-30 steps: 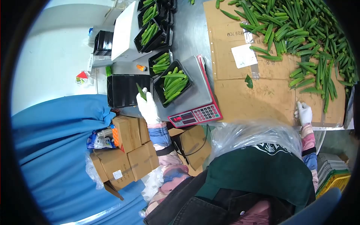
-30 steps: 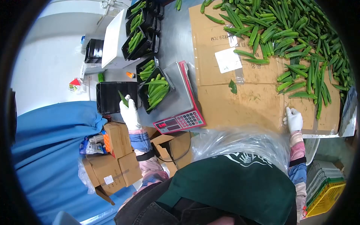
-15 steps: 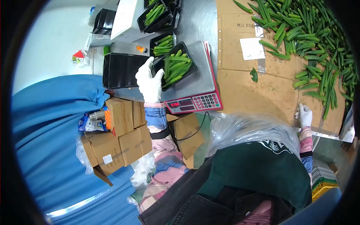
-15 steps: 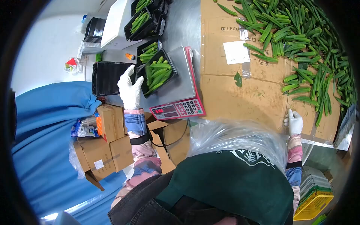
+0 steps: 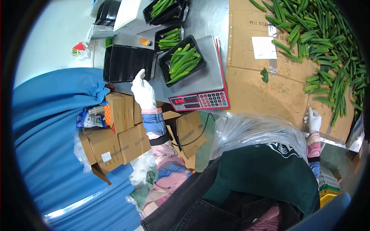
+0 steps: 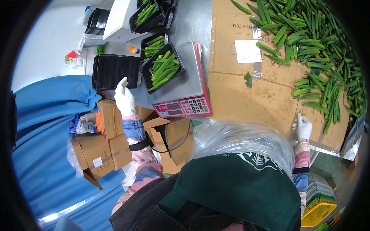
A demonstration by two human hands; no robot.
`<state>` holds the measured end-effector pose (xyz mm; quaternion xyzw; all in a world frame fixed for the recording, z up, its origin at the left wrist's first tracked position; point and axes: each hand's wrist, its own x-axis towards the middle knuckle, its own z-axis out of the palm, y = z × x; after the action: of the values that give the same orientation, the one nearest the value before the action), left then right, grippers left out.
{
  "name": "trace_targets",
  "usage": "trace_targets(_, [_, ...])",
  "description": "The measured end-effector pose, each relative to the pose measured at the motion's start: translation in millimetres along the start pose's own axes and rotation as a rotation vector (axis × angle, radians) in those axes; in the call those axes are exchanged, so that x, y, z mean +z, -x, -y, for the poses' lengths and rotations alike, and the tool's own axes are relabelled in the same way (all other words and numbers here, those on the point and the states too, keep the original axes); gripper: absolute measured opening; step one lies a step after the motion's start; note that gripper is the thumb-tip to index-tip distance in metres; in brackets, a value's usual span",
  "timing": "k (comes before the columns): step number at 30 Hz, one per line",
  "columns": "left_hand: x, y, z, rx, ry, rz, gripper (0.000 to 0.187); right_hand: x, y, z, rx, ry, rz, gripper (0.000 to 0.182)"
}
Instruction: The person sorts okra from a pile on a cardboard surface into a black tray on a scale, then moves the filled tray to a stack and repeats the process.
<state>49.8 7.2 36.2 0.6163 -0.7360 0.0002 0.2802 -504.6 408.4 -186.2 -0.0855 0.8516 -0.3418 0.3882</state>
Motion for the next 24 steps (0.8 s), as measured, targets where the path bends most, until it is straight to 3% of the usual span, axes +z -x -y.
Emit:
trace_targets(16, [35, 22, 26, -0.110, 0.173, 0.098, 0.033, 2, -4, -9, -0.003, 0.000, -0.069, 0.035])
trace_targets(20, [38, 31, 29, -0.121, 0.127, 0.134, 0.032, 7, -4, -9, 0.027, -0.049, -0.045, 0.035])
trace_targets(22, [22, 31, -1, -0.053, -0.045, 0.189, 0.032, 6, -5, -14, 0.016, -0.150, -0.028, 0.033])
trace_targets(24, [36, 37, 19, -0.125, 0.179, 0.193, 0.037, 12, 12, 5, 0.010, -0.179, -0.085, 0.030])
